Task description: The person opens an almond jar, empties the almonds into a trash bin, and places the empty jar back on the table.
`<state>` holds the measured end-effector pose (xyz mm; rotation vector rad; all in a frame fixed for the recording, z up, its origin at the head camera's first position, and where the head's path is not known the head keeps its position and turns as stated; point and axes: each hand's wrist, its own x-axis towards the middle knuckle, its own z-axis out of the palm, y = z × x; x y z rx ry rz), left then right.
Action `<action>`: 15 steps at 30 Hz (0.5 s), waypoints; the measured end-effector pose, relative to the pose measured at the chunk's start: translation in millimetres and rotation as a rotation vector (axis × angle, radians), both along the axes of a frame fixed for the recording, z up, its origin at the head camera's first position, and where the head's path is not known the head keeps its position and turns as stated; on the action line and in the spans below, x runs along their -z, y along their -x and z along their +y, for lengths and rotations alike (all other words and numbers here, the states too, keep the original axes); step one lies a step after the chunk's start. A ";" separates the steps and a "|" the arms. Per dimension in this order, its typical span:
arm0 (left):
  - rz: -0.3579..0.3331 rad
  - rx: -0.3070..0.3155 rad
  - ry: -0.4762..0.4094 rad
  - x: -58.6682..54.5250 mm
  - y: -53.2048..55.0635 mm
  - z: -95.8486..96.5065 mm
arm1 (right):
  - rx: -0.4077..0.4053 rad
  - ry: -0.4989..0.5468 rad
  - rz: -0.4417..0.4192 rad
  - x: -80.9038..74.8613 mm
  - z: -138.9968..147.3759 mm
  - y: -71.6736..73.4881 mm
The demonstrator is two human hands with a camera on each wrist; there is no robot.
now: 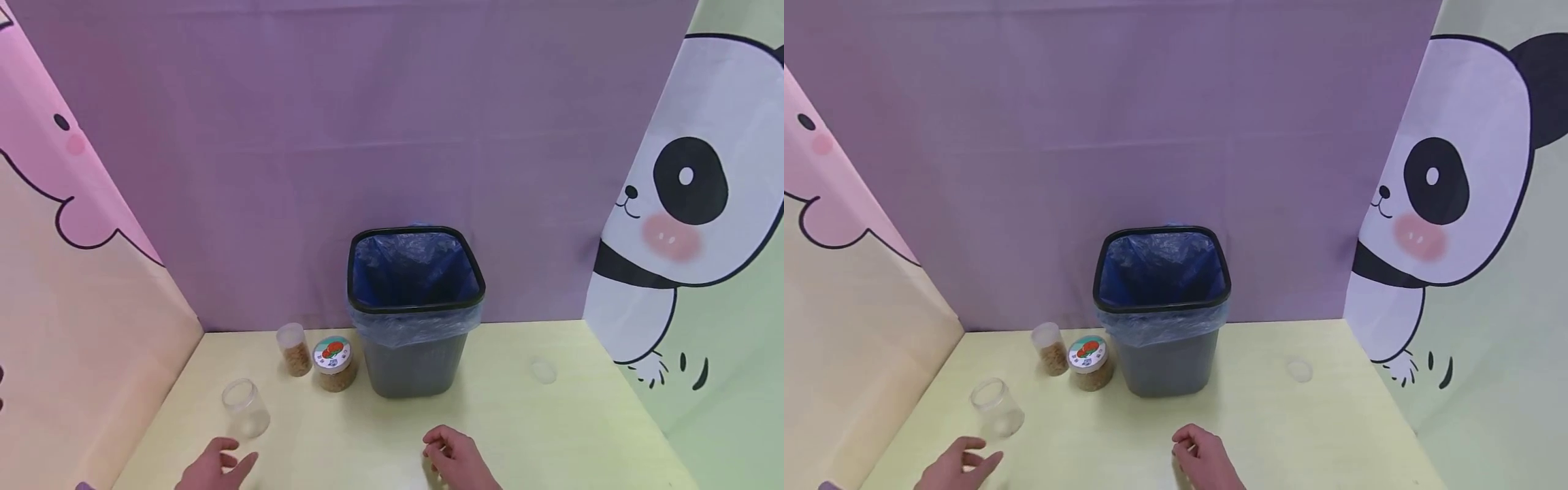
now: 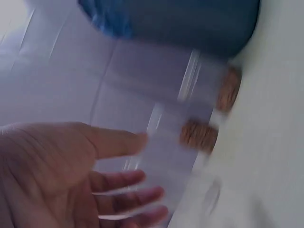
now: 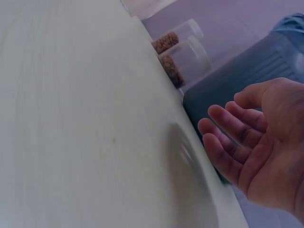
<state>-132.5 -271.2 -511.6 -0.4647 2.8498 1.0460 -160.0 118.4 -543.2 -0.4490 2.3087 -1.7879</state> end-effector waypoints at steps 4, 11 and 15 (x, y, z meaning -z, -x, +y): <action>0.158 0.028 -0.053 -11.2 14.4 47.0 | -0.003 0.013 0.039 -1.3 -6.9 6.4; 0.305 -0.009 -0.220 2.6 47.1 90.9 | -0.025 0.000 0.094 15.8 -18.9 25.4; 0.354 -0.051 -0.280 19.0 69.7 105.7 | 0.012 -0.057 0.170 13.0 -25.6 34.7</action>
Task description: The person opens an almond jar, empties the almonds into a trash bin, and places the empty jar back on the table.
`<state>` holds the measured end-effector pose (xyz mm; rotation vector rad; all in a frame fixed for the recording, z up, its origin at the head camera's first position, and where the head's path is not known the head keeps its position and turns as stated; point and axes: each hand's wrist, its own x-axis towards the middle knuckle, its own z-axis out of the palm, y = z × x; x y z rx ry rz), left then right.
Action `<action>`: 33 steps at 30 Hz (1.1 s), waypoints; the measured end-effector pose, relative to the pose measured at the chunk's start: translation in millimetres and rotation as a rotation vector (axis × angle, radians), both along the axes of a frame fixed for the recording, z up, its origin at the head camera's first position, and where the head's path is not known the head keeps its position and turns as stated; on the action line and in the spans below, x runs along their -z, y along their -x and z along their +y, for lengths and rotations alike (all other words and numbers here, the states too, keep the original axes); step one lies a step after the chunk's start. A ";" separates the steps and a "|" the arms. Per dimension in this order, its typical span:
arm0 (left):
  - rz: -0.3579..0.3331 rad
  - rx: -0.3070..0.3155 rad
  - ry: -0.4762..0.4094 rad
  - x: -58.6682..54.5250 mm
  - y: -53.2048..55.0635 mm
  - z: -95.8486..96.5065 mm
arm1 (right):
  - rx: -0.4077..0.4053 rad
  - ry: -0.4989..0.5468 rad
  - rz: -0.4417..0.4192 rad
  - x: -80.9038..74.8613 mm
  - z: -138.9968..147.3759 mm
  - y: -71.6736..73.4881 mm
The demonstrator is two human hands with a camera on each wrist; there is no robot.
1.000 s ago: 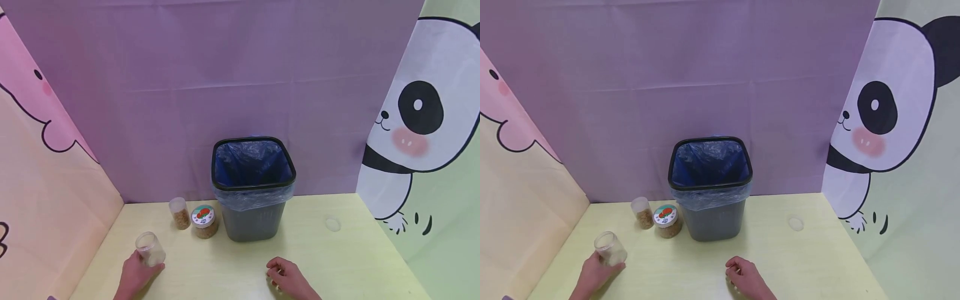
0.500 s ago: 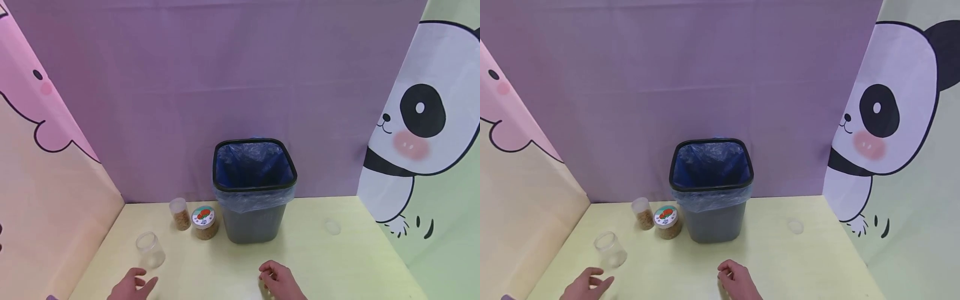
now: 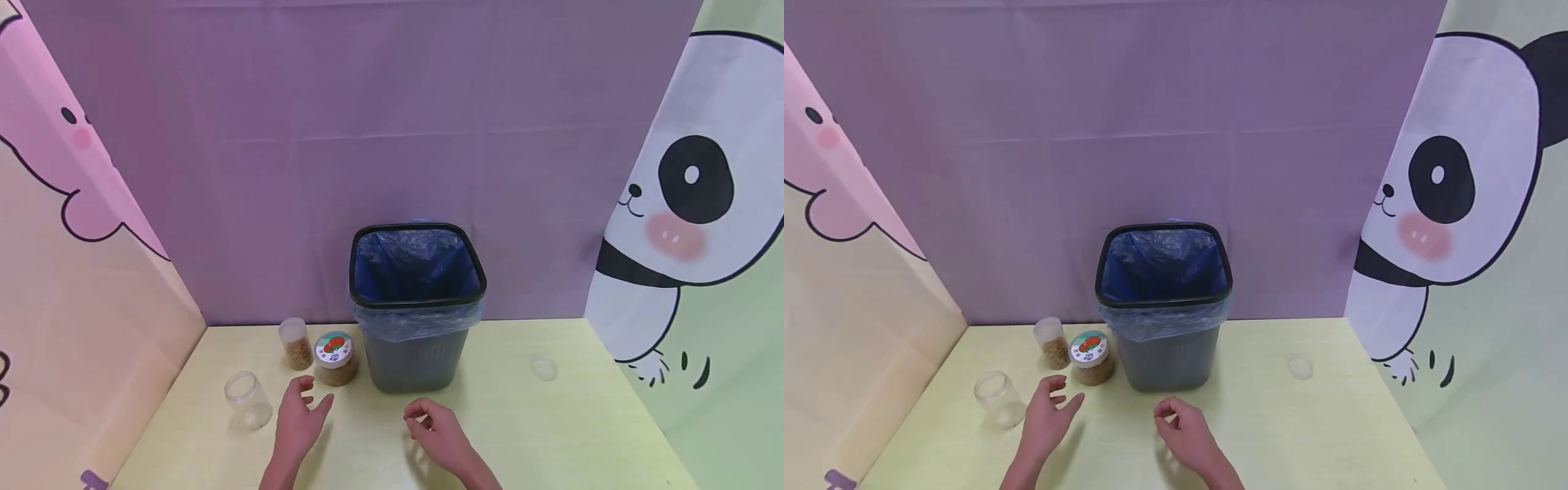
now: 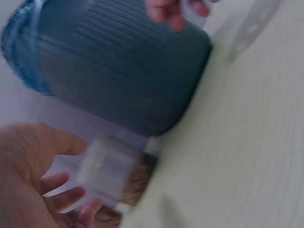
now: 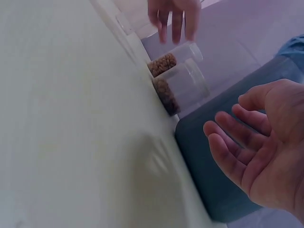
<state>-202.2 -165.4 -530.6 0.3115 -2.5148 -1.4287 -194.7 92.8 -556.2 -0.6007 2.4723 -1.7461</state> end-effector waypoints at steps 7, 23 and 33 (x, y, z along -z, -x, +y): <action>0.027 -0.098 -0.074 38.5 36.5 15.3 | 0.006 -0.013 0.034 -9.3 -12.3 9.7; 0.101 -0.249 0.019 61.0 84.4 22.5 | -0.070 -0.103 0.147 -6.1 -33.5 39.0; 0.033 -0.236 0.106 67.6 89.5 16.8 | -0.084 -0.122 0.105 6.8 -32.2 40.2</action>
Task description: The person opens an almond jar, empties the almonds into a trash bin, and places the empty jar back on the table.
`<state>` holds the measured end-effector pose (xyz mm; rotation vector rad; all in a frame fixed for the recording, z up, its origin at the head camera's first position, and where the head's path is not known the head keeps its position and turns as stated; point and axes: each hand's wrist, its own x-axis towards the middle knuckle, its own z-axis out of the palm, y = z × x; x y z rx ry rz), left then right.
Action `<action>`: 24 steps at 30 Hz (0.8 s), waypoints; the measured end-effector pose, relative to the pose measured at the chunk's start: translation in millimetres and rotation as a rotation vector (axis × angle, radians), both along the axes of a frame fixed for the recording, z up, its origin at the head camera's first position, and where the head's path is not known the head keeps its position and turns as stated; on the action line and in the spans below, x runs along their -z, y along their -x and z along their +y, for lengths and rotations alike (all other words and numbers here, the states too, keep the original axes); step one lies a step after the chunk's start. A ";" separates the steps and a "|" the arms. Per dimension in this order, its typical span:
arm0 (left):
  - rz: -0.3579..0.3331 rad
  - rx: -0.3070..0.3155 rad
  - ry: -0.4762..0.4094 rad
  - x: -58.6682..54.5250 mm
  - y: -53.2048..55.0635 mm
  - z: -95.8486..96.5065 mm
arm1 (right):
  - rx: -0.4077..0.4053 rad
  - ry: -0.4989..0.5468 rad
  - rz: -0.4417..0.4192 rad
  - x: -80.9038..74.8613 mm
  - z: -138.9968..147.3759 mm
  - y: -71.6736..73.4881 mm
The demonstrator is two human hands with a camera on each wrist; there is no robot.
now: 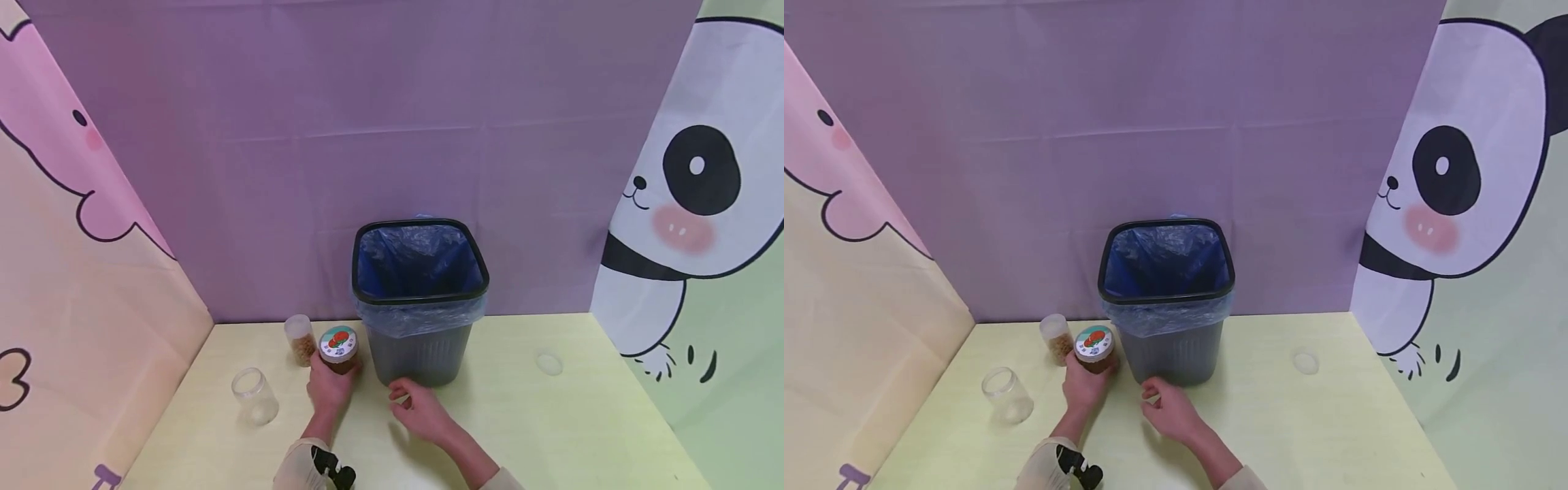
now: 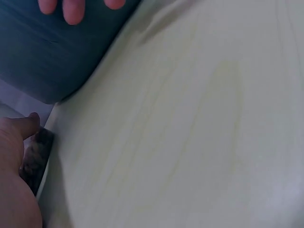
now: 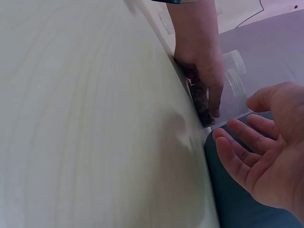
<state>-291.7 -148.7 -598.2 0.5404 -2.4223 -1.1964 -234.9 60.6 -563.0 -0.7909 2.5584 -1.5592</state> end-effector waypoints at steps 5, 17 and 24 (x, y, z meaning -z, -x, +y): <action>0.021 0.006 0.008 -2.2 -1.4 0.6 | 0.004 0.002 -0.008 -0.9 2.2 -0.6; 0.164 0.045 -0.093 -13.1 -27.3 -2.5 | -0.111 -0.063 0.054 -63.7 23.6 -19.1; 0.185 0.115 -0.132 -26.5 -54.3 -5.2 | -0.102 -0.087 0.098 -90.0 40.7 -30.2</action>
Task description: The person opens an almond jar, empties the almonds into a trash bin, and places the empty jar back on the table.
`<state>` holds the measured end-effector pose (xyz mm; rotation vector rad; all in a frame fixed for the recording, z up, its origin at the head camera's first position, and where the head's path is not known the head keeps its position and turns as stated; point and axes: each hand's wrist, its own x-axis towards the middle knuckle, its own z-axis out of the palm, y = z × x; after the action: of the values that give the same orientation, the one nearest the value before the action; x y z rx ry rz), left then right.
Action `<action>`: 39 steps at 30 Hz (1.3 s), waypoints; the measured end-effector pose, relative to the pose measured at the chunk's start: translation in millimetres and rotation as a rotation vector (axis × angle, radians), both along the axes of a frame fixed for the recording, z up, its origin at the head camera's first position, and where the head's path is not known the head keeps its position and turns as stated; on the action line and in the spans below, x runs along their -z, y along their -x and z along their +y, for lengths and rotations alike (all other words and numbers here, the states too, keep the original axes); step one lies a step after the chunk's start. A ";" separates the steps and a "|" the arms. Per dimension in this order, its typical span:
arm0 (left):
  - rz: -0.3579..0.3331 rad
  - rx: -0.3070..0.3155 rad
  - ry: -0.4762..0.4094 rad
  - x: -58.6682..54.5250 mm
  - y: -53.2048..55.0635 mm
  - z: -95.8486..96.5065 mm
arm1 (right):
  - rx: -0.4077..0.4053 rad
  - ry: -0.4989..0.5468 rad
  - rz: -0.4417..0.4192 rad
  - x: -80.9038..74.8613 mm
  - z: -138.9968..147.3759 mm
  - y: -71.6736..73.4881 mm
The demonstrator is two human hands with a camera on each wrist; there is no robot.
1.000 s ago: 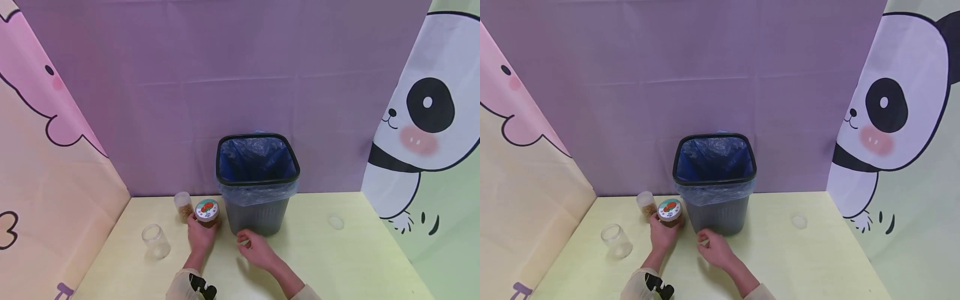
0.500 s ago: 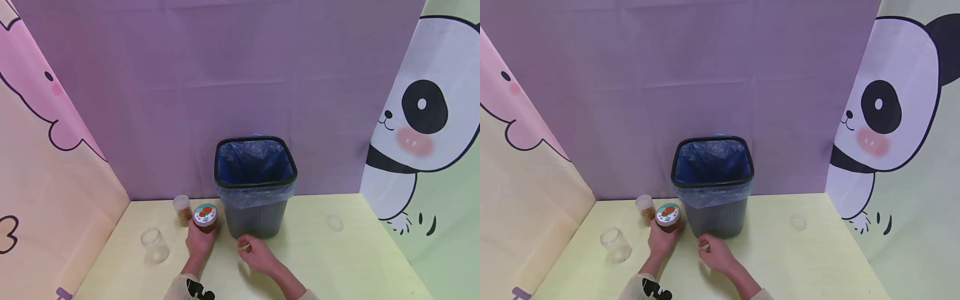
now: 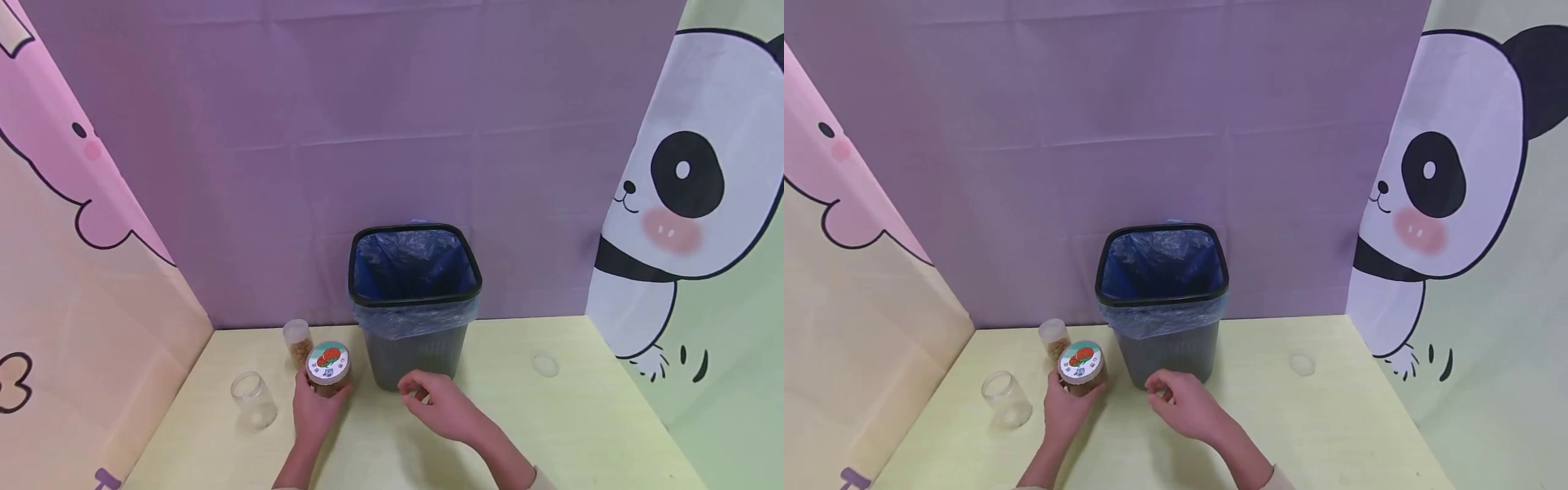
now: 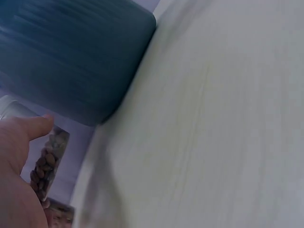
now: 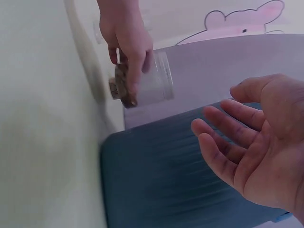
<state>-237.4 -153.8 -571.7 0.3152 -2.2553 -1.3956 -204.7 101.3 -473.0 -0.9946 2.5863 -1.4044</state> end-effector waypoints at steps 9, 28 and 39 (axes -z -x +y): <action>0.001 0.082 0.091 -28.4 -26.6 3.6 | 0.057 -0.023 0.027 -19.8 23.2 -9.6; -0.118 0.229 0.209 -52.5 -81.2 25.0 | 0.119 0.023 0.053 -5.3 30.7 -36.6; -0.164 0.339 0.291 -45.1 -83.8 48.3 | 0.165 -0.035 -0.070 5.1 18.9 -45.3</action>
<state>-153.7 -105.6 -526.6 -0.0558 -2.7023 -1.2040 -159.4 120.3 -478.1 -0.7287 2.6850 -1.3944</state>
